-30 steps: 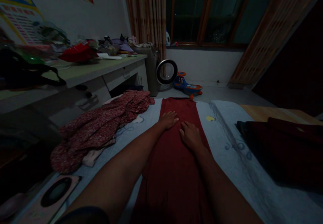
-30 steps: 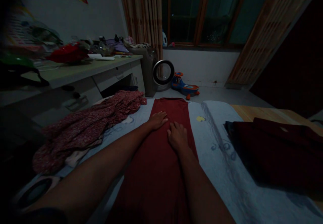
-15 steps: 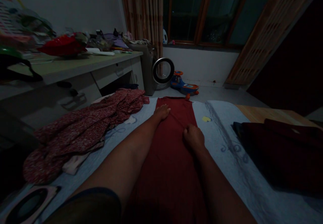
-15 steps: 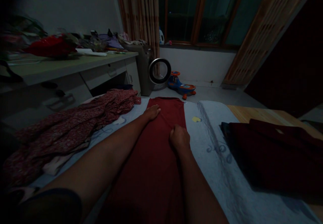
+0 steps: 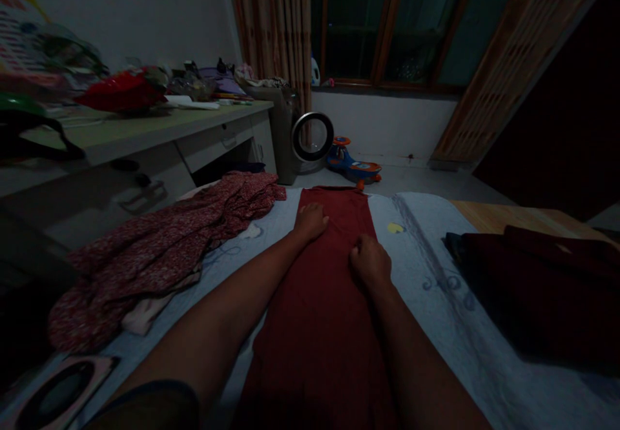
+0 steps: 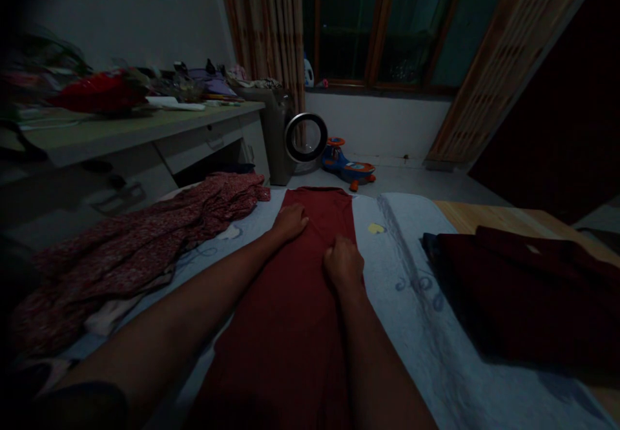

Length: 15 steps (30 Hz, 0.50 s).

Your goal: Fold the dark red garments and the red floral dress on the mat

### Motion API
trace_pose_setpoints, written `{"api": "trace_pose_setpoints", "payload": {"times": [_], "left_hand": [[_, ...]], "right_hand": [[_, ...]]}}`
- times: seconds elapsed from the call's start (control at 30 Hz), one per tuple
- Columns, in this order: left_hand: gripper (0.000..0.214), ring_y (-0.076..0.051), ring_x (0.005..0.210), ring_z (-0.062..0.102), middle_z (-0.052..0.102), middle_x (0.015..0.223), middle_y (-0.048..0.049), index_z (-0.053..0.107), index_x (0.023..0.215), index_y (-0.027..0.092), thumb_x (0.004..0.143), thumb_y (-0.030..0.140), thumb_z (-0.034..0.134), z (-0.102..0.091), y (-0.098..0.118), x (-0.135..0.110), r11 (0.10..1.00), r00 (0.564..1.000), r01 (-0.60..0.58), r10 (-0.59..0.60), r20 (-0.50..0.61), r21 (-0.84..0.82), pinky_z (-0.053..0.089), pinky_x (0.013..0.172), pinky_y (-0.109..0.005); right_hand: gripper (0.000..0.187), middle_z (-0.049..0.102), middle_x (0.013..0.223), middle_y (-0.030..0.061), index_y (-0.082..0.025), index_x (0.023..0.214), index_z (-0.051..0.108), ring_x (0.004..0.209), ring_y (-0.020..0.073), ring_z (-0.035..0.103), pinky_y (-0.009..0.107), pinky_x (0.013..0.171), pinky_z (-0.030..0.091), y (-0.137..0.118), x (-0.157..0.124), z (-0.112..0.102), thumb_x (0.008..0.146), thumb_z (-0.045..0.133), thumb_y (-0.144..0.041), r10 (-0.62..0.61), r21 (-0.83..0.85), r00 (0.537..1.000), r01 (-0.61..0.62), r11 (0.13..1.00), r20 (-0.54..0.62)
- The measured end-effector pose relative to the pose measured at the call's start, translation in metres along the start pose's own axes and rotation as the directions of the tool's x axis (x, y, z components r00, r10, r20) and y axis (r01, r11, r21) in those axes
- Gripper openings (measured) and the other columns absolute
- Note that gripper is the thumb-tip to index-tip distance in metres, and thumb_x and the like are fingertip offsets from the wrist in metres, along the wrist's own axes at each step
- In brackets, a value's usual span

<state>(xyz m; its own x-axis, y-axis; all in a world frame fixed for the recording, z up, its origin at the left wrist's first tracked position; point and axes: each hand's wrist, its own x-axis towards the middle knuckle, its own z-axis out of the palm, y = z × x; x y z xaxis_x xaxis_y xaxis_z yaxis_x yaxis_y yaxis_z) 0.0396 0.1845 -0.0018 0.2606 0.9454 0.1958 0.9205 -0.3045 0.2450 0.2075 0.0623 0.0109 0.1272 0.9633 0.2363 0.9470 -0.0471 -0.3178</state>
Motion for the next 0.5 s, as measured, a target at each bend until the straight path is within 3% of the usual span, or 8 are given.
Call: {"api": "trace_pose_setpoints", "payload": {"times": [0.1,0.2,0.37,0.5], "left_hand": [[0.042,-0.030,0.130,0.051,0.060,0.134,-0.0181,0.057,0.126,0.011,0.095,0.036,0.045,0.003,0.012,-0.009,0.999,0.996,-0.030,0.029,0.086,0.015,0.035,0.111,-0.041],[0.053,-0.031,0.143,0.035,0.044,0.151,-0.0198,0.047,0.140,0.009,0.098,0.040,0.040,0.011,0.012,-0.006,0.999,0.991,-0.029,0.026,0.131,0.016,0.028,0.116,-0.044],[0.064,-0.030,0.151,0.018,0.024,0.162,-0.0177,0.032,0.151,0.011,0.100,0.048,0.029,0.021,-0.006,0.021,1.000,0.982,0.002,-0.006,0.187,0.025,0.019,0.120,-0.047],[0.077,-0.033,0.151,0.015,0.018,0.162,-0.0218,0.028,0.153,0.005,0.098,0.059,0.028,0.024,-0.016,0.043,0.997,0.980,0.059,-0.066,0.187,0.042,0.018,0.120,-0.047]], "right_hand": [[0.027,0.068,0.111,0.0136,-0.017,0.107,0.066,0.106,0.0253,0.061,0.036,0.093,0.044,-0.008,-0.001,-0.002,0.089,0.046,-0.017,-0.211,0.073,0.972,0.219,0.973,-0.105],[0.035,0.064,0.128,0.0122,-0.018,0.120,0.063,0.120,0.0223,0.056,0.037,0.104,0.039,-0.015,-0.005,0.006,0.092,0.043,-0.016,-0.397,0.154,0.918,0.393,0.906,-0.008],[0.054,0.037,0.157,0.0125,-0.018,0.150,0.040,0.147,0.0258,0.029,0.049,0.116,0.025,-0.015,-0.013,0.022,0.098,0.042,-0.033,-0.362,0.126,0.907,0.341,0.931,0.215],[0.057,0.031,0.160,0.0111,-0.018,0.153,0.035,0.149,0.0255,0.024,0.050,0.118,0.022,-0.014,-0.013,0.021,0.099,0.040,-0.037,-0.353,0.121,0.900,0.333,0.935,0.257]]}}
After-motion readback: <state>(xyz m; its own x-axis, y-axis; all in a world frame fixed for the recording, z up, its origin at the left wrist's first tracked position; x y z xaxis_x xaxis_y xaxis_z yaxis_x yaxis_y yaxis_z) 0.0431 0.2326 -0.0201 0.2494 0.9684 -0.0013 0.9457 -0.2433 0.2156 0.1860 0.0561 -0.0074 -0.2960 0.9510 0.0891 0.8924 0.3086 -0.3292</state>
